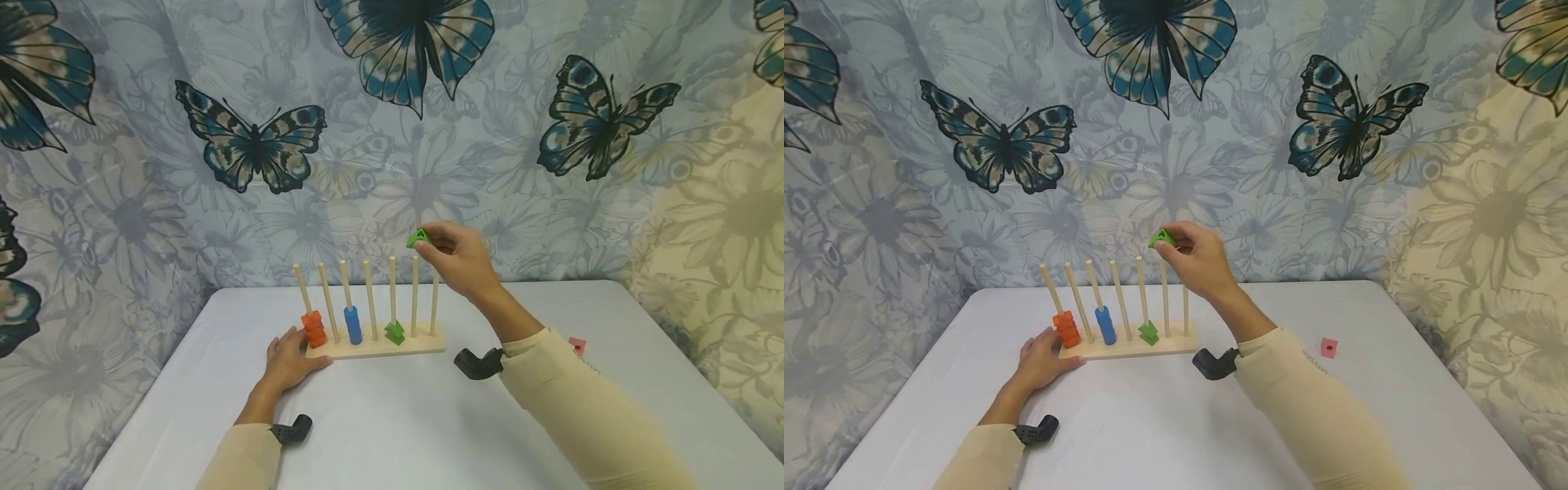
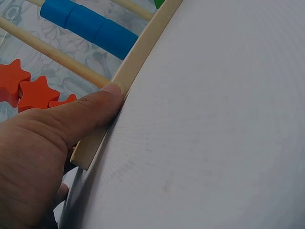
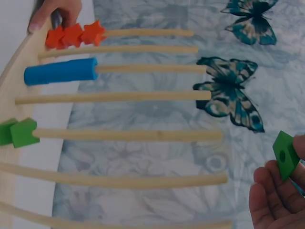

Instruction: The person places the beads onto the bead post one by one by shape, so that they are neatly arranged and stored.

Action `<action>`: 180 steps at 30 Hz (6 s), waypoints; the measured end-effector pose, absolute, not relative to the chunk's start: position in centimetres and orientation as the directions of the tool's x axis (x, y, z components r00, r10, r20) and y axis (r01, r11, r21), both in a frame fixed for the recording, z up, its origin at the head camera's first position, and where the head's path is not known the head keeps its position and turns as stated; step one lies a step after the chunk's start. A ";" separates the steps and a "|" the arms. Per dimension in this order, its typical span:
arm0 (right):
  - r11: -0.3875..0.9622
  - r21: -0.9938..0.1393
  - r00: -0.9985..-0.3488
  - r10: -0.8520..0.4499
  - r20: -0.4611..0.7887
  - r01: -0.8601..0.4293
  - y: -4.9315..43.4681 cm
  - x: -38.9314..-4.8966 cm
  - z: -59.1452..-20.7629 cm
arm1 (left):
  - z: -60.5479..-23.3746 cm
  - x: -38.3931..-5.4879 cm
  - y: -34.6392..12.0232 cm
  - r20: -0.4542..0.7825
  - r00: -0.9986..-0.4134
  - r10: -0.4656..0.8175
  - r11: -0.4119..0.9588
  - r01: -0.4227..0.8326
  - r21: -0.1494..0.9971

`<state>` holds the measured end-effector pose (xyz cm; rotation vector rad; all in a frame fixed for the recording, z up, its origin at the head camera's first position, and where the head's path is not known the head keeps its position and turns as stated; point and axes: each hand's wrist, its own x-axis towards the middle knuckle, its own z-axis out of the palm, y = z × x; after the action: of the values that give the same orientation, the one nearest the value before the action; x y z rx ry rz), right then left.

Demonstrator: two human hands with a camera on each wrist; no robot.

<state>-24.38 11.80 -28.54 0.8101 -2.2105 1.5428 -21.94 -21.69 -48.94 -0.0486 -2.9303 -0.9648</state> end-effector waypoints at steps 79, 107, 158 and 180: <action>0.215 -0.959 -0.973 -0.179 0.148 -0.186 7.7 -25.7 -42.1 | -48.6 -21.8 -21.6 0.074 -0.997 0.011 0.801 0.053 0.596; 0.273 -0.907 -0.918 -0.327 0.225 -0.320 12.3 -21.7 -39.1 | -48.7 -22.0 -21.6 0.073 -0.997 0.013 0.797 0.055 0.602; 0.461 -0.886 -0.937 0.286 0.202 -0.050 35.6 -19.5 -42.3 | -48.7 -21.8 -21.6 0.078 -0.997 0.002 0.791 0.049 0.610; 0.725 -0.689 -0.977 0.146 0.155 -0.001 36.5 -20.7 -46.6 | -48.7 -21.8 -21.6 0.082 -0.997 0.010 0.806 0.056 0.589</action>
<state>-20.74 36.47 -46.60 -0.1157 -2.7305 1.0908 -21.84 -21.64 -48.67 -0.0533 -2.9133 -0.9546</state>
